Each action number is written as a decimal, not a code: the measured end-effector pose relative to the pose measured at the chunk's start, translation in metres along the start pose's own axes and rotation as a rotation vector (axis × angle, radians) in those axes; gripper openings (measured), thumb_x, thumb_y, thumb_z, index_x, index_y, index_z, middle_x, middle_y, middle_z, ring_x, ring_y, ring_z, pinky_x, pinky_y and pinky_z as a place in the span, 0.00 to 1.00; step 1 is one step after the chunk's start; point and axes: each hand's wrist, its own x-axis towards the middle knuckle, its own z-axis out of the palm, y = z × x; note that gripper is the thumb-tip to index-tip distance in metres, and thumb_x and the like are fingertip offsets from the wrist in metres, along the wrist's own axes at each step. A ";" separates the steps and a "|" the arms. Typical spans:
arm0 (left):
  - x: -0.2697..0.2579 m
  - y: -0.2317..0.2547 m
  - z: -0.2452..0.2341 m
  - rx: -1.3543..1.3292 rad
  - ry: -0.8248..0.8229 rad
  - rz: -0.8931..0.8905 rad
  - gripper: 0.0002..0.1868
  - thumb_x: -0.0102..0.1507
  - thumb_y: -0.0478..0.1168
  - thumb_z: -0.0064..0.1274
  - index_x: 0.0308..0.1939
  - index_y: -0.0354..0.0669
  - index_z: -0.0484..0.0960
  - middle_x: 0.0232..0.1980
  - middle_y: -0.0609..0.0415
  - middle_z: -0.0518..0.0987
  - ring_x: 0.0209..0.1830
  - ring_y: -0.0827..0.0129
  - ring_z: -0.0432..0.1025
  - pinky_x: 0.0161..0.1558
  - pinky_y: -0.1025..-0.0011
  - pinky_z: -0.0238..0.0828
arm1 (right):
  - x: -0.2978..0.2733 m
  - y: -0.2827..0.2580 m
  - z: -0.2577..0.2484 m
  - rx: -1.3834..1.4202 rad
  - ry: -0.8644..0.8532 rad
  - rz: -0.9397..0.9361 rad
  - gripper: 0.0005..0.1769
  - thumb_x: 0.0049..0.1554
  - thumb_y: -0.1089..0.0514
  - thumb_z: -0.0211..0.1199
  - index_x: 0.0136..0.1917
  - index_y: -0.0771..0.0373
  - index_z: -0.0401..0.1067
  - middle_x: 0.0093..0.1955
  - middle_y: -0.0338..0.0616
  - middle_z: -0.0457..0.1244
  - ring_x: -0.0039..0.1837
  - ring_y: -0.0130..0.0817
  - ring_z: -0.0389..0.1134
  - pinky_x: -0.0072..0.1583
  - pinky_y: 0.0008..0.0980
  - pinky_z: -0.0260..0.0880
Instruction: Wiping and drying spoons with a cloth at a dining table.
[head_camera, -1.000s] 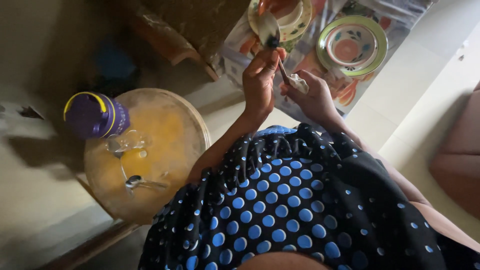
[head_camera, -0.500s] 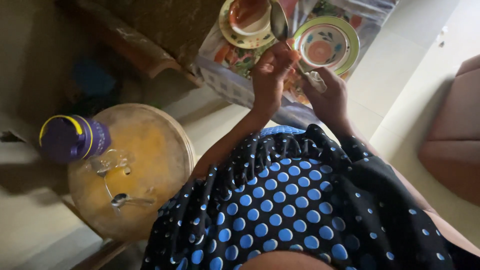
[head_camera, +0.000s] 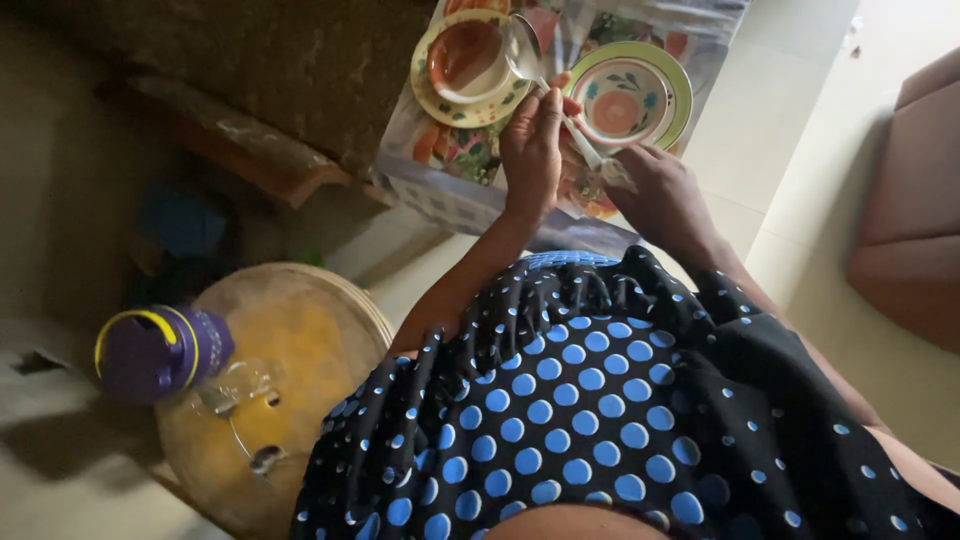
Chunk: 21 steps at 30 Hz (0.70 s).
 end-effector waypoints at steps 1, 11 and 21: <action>0.003 0.004 0.000 -0.002 -0.010 -0.003 0.17 0.77 0.44 0.46 0.63 0.38 0.81 0.43 0.57 0.82 0.43 0.79 0.74 0.48 0.78 0.72 | -0.001 0.010 0.002 -0.003 0.007 0.007 0.13 0.60 0.61 0.67 0.57 0.65 0.74 0.52 0.56 0.67 0.53 0.59 0.69 0.53 0.49 0.70; 0.000 -0.002 0.007 0.169 -0.315 -0.253 0.12 0.72 0.41 0.49 0.52 0.39 0.84 0.31 0.57 0.83 0.23 0.80 0.73 0.26 0.76 0.70 | 0.024 0.010 -0.005 1.058 0.221 0.382 0.13 0.67 0.60 0.60 0.64 0.63 0.70 0.59 0.39 0.67 0.59 0.25 0.68 0.63 0.27 0.70; -0.006 0.013 -0.002 0.424 -0.416 -0.202 0.13 0.71 0.44 0.48 0.44 0.39 0.83 0.26 0.55 0.84 0.23 0.77 0.77 0.27 0.75 0.72 | 0.027 -0.003 0.037 1.155 0.286 0.343 0.20 0.62 0.73 0.62 0.67 0.68 0.67 0.60 0.43 0.67 0.62 0.28 0.69 0.64 0.29 0.72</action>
